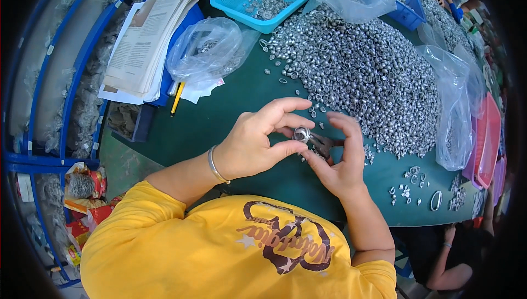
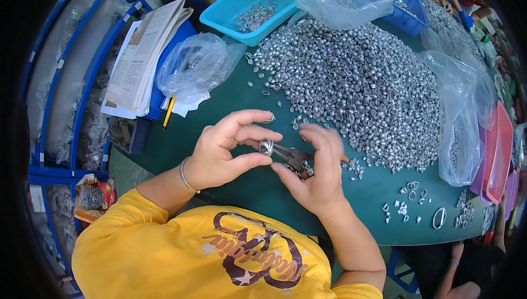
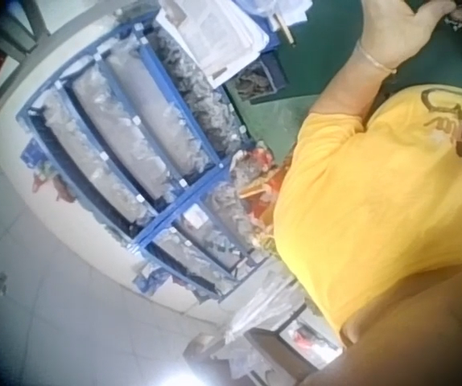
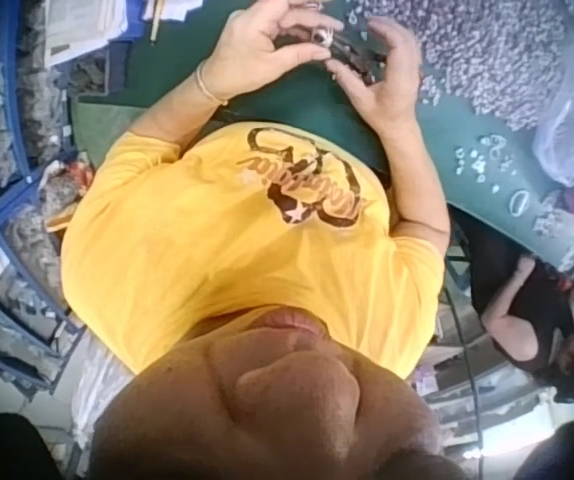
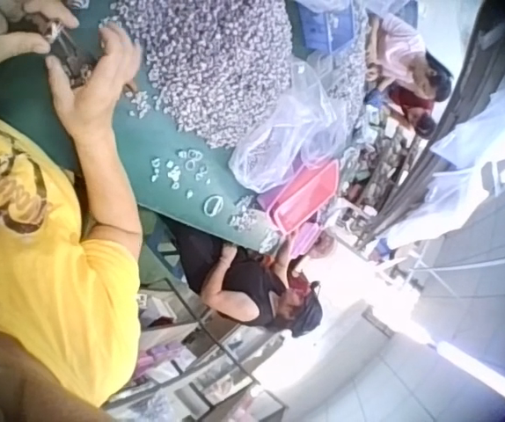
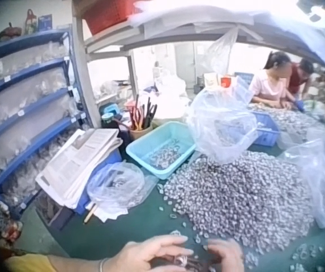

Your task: The person picks up small metal components from a large pile, manipulates each piece with pliers, and then places them into a separate pile on the table.

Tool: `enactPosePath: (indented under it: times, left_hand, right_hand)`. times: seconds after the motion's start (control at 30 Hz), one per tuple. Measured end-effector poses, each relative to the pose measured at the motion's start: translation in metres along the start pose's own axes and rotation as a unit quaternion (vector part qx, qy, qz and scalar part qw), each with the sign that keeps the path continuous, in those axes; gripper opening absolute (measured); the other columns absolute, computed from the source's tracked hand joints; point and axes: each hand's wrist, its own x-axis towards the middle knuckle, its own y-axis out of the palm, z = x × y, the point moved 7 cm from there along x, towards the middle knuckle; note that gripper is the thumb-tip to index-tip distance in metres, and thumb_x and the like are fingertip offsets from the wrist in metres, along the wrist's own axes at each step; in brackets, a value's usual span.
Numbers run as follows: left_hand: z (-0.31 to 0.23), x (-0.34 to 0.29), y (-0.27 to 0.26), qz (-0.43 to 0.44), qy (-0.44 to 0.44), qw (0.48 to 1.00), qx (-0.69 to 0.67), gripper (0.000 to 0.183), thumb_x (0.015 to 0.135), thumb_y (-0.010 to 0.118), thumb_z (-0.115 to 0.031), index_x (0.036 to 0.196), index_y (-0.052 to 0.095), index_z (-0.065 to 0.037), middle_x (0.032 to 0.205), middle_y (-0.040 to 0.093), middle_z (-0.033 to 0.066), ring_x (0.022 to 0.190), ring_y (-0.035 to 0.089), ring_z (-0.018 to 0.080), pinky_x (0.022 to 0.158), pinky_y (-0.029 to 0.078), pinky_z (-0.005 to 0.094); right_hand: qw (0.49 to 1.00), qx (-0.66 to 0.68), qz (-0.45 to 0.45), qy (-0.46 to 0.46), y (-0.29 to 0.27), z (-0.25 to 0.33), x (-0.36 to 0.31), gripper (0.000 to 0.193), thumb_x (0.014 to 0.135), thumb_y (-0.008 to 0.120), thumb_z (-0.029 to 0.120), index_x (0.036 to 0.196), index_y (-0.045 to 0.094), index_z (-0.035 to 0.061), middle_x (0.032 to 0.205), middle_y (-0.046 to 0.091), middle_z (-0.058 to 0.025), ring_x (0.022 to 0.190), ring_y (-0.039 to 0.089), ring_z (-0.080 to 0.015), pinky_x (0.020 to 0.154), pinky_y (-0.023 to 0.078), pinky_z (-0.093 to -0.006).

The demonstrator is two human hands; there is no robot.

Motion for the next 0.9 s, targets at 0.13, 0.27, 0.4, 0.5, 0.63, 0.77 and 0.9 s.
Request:
enactPosePath:
  times: [0.13,0.27,0.4,0.5,0.63,0.77,0.9]
  left_hand:
    - [0.010,-0.003,0.005,0.010,-0.021,1.000,-0.018,0.055,0.072,0.065,0.004,0.120,0.038,0.001,0.100,0.061,0.0145,0.090,0.061,0.0166,0.078,0.049,0.0256]
    - [0.016,-0.006,0.005,0.000,-0.031,0.999,-0.041,0.055,0.072,0.065,0.005,0.120,0.038,0.001,0.101,0.061,0.0141,0.091,0.060,0.0171,0.079,0.049,0.0257]
    - [0.013,-0.005,0.007,-0.004,-0.014,0.999,-0.038,0.048,0.072,0.065,0.005,0.115,0.044,0.001,0.101,0.061,0.0140,0.091,0.061,0.0174,0.078,0.049,0.0259]
    - [0.012,-0.005,0.003,-0.008,0.023,0.999,-0.042,0.043,0.071,0.065,0.006,0.111,0.048,0.002,0.102,0.060,0.0140,0.091,0.061,0.0180,0.078,0.050,0.0264]
    - [0.011,-0.006,-0.003,0.008,0.011,0.999,-0.031,0.042,0.070,0.066,0.007,0.109,0.049,0.003,0.105,0.059,0.0144,0.093,0.060,0.0187,0.077,0.050,0.0269]
    - [0.012,-0.009,-0.002,-0.002,-0.019,0.993,-0.120,0.045,0.070,0.065,0.010,0.111,0.048,0.003,0.106,0.058,0.0159,0.094,0.059,0.0182,0.077,0.050,0.0264]
    - [0.020,-0.007,-0.002,-0.013,-0.065,0.983,-0.173,0.048,0.071,0.064,0.010,0.114,0.045,0.003,0.105,0.059,0.0171,0.095,0.059,0.0175,0.078,0.050,0.0263]
  right_hand:
    - [0.979,-0.173,0.084,0.063,-0.006,-0.005,-0.011,0.089,0.058,0.075,0.030,0.126,0.029,-0.0016,0.128,0.033,-0.0212,0.116,0.033,-0.0345,0.098,0.015,-0.0532]
    - [0.962,-0.214,0.144,0.088,-0.017,-0.019,-0.028,0.092,0.058,0.075,0.025,0.129,0.024,-0.0046,0.124,0.035,-0.0229,0.112,0.036,-0.0373,0.096,0.020,-0.0514]
    - [0.970,-0.203,0.129,0.044,-0.021,-0.022,-0.030,0.084,0.057,0.075,0.017,0.125,0.032,-0.0047,0.113,0.042,-0.0198,0.106,0.040,-0.0361,0.094,0.027,-0.0458]
    - [0.972,-0.198,0.125,0.009,-0.022,-0.014,-0.026,0.077,0.057,0.075,0.016,0.122,0.038,-0.0026,0.110,0.043,-0.0173,0.103,0.041,-0.0343,0.091,0.030,-0.0440]
    - [0.972,-0.202,0.123,-0.006,-0.028,-0.005,-0.020,0.067,0.059,0.072,0.014,0.119,0.045,0.0002,0.108,0.045,-0.0154,0.099,0.043,-0.0325,0.087,0.034,-0.0415]
    - [0.974,-0.192,0.121,-0.004,-0.030,-0.009,-0.023,0.062,0.058,0.066,0.010,0.117,0.049,0.0011,0.103,0.048,-0.0139,0.092,0.046,-0.0302,0.082,0.036,-0.0387]
    - [0.974,-0.197,0.111,-0.001,-0.031,-0.005,-0.019,0.062,0.056,0.062,0.007,0.116,0.050,0.0015,0.099,0.050,-0.0130,0.088,0.047,-0.0285,0.079,0.036,-0.0367]
